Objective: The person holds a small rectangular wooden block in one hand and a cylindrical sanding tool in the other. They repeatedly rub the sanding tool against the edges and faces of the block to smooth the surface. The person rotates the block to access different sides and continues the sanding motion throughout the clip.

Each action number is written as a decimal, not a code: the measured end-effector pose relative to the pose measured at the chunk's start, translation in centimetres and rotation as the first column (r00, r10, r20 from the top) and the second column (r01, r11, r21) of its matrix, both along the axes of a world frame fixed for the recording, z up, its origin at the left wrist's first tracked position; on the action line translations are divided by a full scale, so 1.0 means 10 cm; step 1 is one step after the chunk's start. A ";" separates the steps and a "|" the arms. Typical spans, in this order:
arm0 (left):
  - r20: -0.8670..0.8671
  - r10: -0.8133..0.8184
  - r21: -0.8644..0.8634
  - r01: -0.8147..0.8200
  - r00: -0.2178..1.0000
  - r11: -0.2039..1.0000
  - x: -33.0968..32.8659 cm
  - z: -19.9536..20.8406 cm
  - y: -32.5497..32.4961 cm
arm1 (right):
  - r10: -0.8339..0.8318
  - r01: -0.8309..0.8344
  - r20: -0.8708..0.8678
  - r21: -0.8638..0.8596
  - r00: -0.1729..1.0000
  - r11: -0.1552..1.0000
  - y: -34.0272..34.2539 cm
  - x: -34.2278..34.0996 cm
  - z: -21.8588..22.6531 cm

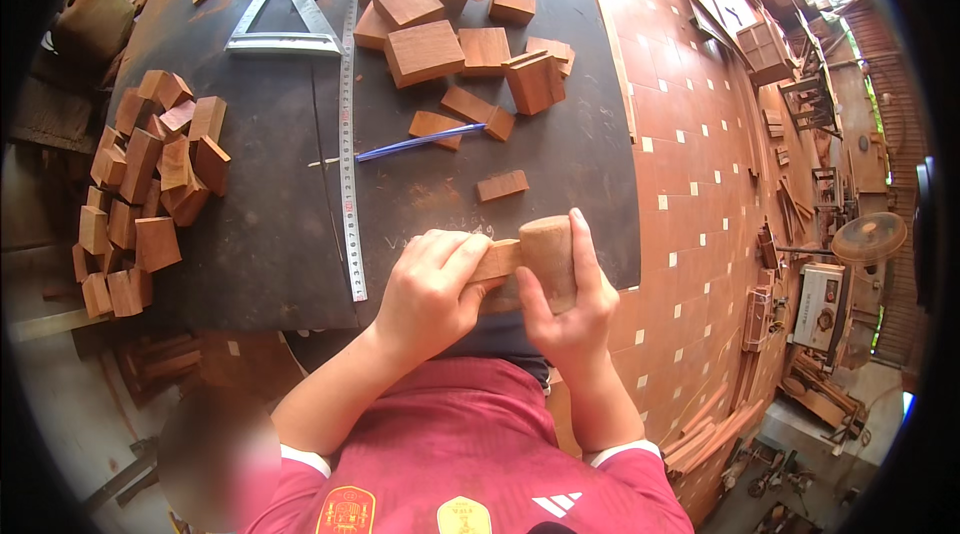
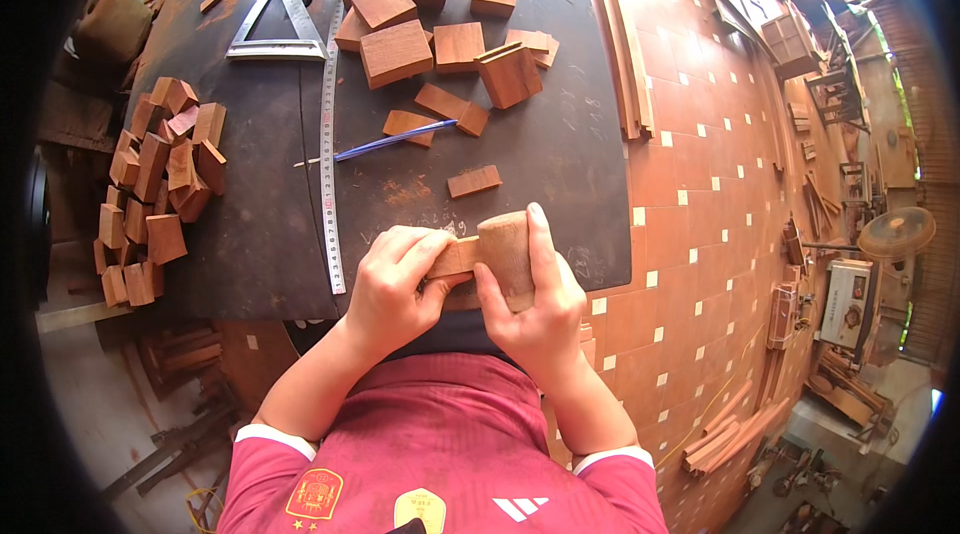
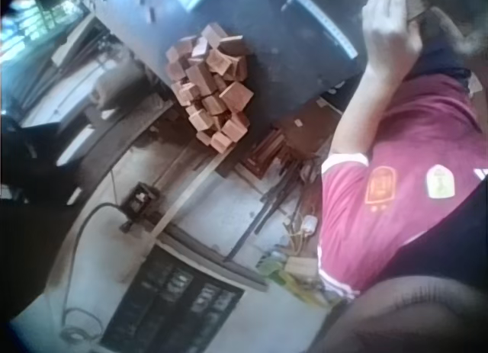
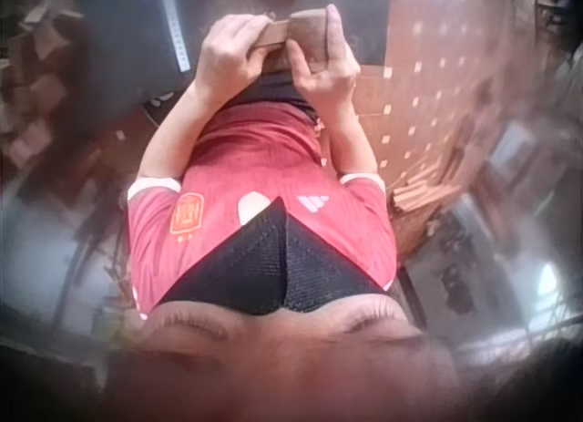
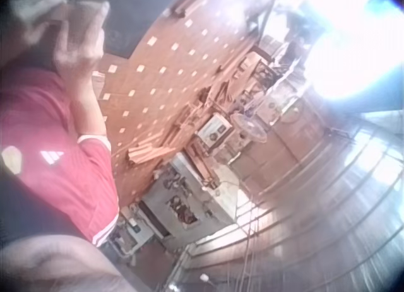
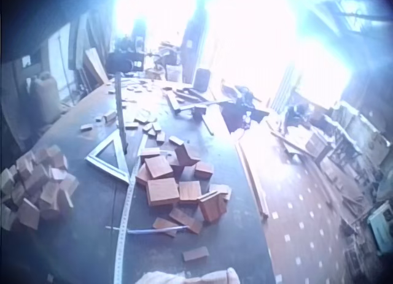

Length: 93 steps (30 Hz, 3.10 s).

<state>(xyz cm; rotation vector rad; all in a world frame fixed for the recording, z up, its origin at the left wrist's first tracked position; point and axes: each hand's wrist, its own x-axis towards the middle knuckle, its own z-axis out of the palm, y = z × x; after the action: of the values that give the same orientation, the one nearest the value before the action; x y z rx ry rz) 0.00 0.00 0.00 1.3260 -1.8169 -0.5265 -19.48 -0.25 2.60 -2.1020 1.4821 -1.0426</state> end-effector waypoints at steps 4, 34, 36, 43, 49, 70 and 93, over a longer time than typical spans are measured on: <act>-0.057 0.024 0.014 -0.024 0.998 1.000 -0.10 -0.01 0.06 | -0.019 0.020 -0.025 0.057 0.999 0.998 0.18 -0.09 0.10; -0.040 0.017 -0.036 -0.018 0.999 0.999 -0.08 -0.01 0.01 | 0.030 -0.031 -0.121 -0.005 0.992 1.000 0.13 -0.13 0.12; -0.034 0.025 -0.040 -0.027 0.999 0.999 -0.08 -0.02 0.01 | 0.029 -0.030 -0.112 -0.003 0.993 1.000 -0.06 -0.06 0.10; -0.064 0.025 -0.032 -0.027 0.998 0.999 -0.10 -0.03 0.05 | -0.008 -0.013 -0.242 -0.086 0.970 0.996 0.28 -0.07 0.13; -0.037 0.038 -0.058 -0.040 0.999 0.998 -0.09 -0.03 0.03 | 0.019 -0.026 -0.214 -0.033 0.977 0.999 -0.03 -0.02 0.15; -0.049 0.079 -0.082 -0.083 0.996 0.993 -0.12 -0.08 0.06 | 0.084 -0.090 -0.056 -0.112 0.995 0.990 0.15 0.06 0.01; -0.109 0.046 -0.063 -0.053 0.993 0.997 -0.12 -0.10 0.00 | 0.007 -0.006 0.007 -0.170 1.000 0.986 0.06 -0.13 -0.25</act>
<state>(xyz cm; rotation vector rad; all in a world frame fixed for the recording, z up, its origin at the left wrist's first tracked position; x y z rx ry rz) -1.15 -0.01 -1.02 1.2710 -1.6949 -0.4979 -20.73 0.39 0.11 -2.2127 1.4271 -1.2117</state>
